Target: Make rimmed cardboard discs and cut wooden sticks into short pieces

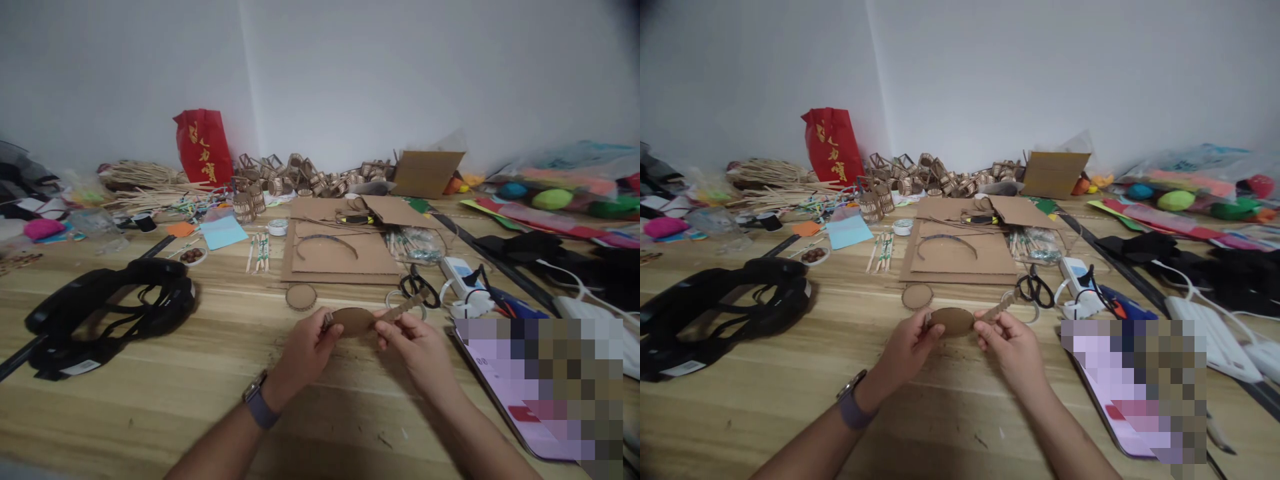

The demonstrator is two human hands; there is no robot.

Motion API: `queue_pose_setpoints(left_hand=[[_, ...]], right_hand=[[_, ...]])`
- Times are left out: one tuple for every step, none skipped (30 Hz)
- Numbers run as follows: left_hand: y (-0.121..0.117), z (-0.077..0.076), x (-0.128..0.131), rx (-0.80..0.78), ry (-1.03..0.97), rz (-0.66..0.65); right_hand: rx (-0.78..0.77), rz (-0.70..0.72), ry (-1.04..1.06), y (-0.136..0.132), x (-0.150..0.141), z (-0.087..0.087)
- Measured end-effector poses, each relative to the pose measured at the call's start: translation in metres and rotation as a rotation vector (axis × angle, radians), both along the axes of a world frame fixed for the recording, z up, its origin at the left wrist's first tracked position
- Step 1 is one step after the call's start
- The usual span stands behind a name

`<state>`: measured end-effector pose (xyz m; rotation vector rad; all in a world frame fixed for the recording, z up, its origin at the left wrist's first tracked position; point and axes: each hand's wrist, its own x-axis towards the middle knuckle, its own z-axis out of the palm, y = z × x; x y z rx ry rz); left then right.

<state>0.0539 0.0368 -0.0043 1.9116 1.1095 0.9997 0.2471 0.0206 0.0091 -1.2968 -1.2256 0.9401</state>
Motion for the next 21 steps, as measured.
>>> queue_pose_setpoints(left_hand=[[0.001,-0.001,0.0,0.005,0.023,-0.001],[0.001,-0.001,-0.001,0.01,0.047,-0.003],[0.002,-0.002,-0.001,0.013,0.068,-0.004],[0.002,-0.002,-0.001,0.016,0.086,-0.007],[0.003,-0.002,-0.001,0.018,0.1,-0.011],[0.003,-0.002,-0.002,0.021,0.111,-0.017],[0.003,-0.002,-0.002,0.024,0.119,-0.023],[0.004,-0.002,-0.003,0.027,0.128,-0.029],[0.004,-0.001,-0.003,0.03,0.138,-0.039],[0.005,-0.001,-0.003,0.028,0.147,-0.052],[0.005,-0.001,-0.004,0.024,0.157,-0.067],[0.006,0.0,-0.004,0.019,0.169,-0.08],[0.006,0.0,-0.005,0.015,0.181,-0.091],[0.007,0.0,-0.005,0.011,0.194,-0.099],[0.008,0.0,-0.006,0.01,0.206,-0.102],[0.008,0.0,-0.006,0.011,0.217,-0.101],[0.008,0.0,-0.006,0.01,0.22,-0.097],[0.007,0.001,-0.006,0.002,0.214,-0.091],[0.006,0.001,-0.006,-0.017,0.197,-0.088],[0.005,0.002,-0.006,-0.054,0.166,-0.095],[0.004,0.003,-0.006,-0.105,0.122,-0.115]], right_hand=[[-0.003,0.01,-0.018,0.0,0.0,-0.001],[-0.004,0.017,-0.039,0.001,0.001,-0.001],[-0.004,0.022,-0.062,0.001,0.001,-0.002],[0.0,0.025,-0.087,0.001,0.002,-0.003],[0.009,0.029,-0.114,0.001,0.002,-0.004],[0.02,0.038,-0.148,0.001,0.003,-0.004],[0.037,0.047,-0.185,0.002,0.004,-0.005],[0.056,0.058,-0.228,0.002,0.005,-0.006],[0.079,0.071,-0.277,0.002,0.007,-0.006],[0.107,0.086,-0.33,0.003,0.008,-0.006],[0.136,0.102,-0.383,0.003,0.009,-0.007],[0.169,0.118,-0.433,0.004,0.01,-0.007],[0.199,0.135,-0.476,0.004,0.01,-0.007],[0.225,0.154,-0.509,0.005,0.01,-0.008],[0.247,0.168,-0.532,0.005,0.01,-0.009],[0.264,0.18,-0.545,0.006,0.01,-0.011],[0.273,0.186,-0.552,0.006,0.01,-0.013],[0.28,0.187,-0.554,0.007,0.009,-0.015],[0.283,0.186,-0.556,0.007,0.009,-0.017],[0.284,0.182,-0.557,0.007,0.009,-0.019],[0.281,0.177,-0.559,0.008,0.009,-0.022]])
